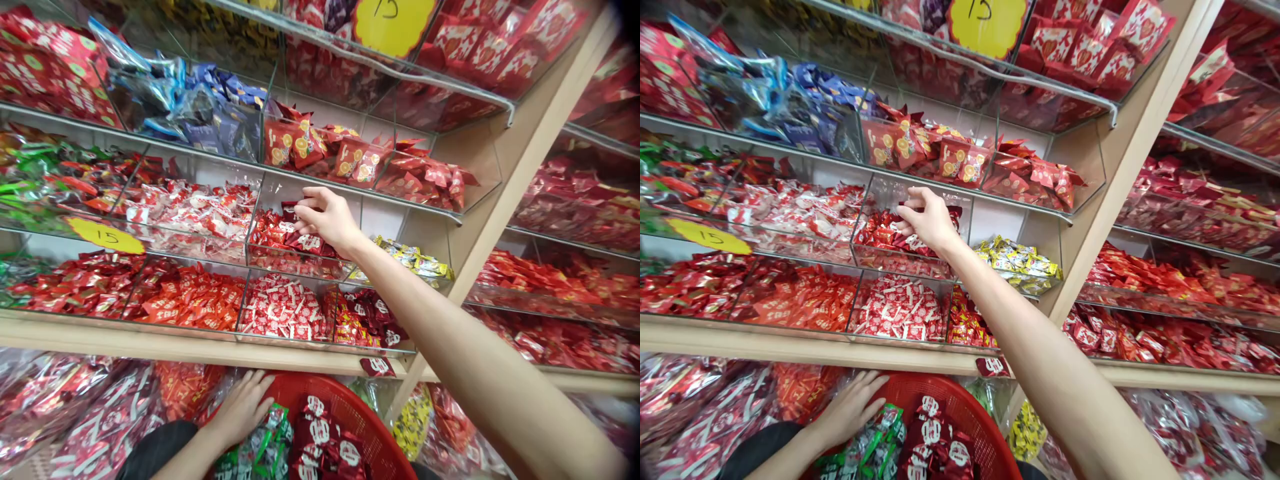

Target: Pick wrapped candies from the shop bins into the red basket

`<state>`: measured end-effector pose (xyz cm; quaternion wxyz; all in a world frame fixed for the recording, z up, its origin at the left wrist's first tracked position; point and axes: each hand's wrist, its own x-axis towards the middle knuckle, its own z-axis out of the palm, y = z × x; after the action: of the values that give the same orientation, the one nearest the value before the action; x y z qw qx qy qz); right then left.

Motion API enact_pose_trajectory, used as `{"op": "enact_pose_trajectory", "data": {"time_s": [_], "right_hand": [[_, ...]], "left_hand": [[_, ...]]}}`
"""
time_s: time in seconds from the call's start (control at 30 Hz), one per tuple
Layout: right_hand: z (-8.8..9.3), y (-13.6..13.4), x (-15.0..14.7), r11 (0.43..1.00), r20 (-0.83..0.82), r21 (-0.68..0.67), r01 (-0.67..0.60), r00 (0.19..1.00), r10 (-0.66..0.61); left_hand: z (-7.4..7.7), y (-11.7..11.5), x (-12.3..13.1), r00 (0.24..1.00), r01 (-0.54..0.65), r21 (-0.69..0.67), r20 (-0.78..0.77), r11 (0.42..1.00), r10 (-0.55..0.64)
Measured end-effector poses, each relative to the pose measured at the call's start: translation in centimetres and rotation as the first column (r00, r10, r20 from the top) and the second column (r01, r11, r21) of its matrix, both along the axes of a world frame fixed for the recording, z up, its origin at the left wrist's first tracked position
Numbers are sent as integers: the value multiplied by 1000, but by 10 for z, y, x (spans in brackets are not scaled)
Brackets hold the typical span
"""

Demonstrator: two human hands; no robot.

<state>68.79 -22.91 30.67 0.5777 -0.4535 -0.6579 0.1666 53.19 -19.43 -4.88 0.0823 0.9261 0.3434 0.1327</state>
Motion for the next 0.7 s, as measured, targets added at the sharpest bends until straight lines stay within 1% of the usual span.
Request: {"op": "enact_pose_trajectory", "data": {"time_s": [0.03, 0.1, 0.13, 0.2, 0.27, 0.33, 0.4, 0.43, 0.47, 0.53, 0.6, 0.67, 0.7], "right_hand": [[-7, -17, 6, 1000, 38, 23, 10, 999, -11], [-29, -52, 19, 999, 118, 30, 41, 992, -44], [-42, -67, 27, 998, 145, 14, 57, 988, -59], [-75, -92, 46, 992, 161, -60, 111, 982, -100], [-110, -106, 68, 967, 143, -161, 198, 974, -176], [-145, -112, 87, 930, 103, -233, 284, 958, -267], [-174, -115, 101, 901, 103, -272, 338, 941, -322], [-185, -116, 106, 887, 98, -294, 356, 934, -343], [-195, -118, 109, 877, 87, -316, 362, 932, -353], [-207, -122, 112, 875, 44, -346, 340, 937, -347], [-211, -126, 113, 890, 13, -333, 312, 945, -326], [-211, -129, 115, 896, 31, -289, 338, 938, -344], [-210, -130, 116, 888, 44, -278, 366, 929, -369]], "left_hand": [[1, 0, 0, 1000, 0, -3, -3, 1000, 0], [4, -1, 1, 1000, -4, -8, -1, 1000, 4], [6, -1, 2, 1000, 0, -10, 5, 1000, 0], [7, -1, 2, 1000, -6, -24, 8, 1000, 6], [7, 0, 2, 1000, -11, -34, 7, 999, 11], [5, 1, 2, 1000, -17, -36, 6, 999, 17], [2, 2, 2, 1000, -20, -30, 8, 999, 21], [1, 3, 2, 1000, -16, -26, 8, 1000, 17], [1, 4, 3, 1000, -11, -23, 6, 1000, 11], [0, 4, 3, 1000, -1, -19, -4, 1000, 1], [1, 4, 3, 1000, -1, -18, -20, 1000, 1], [3, 3, 4, 1000, -4, -16, -28, 1000, 3], [4, 2, 4, 1000, 0, -13, -25, 1000, 0]]}}
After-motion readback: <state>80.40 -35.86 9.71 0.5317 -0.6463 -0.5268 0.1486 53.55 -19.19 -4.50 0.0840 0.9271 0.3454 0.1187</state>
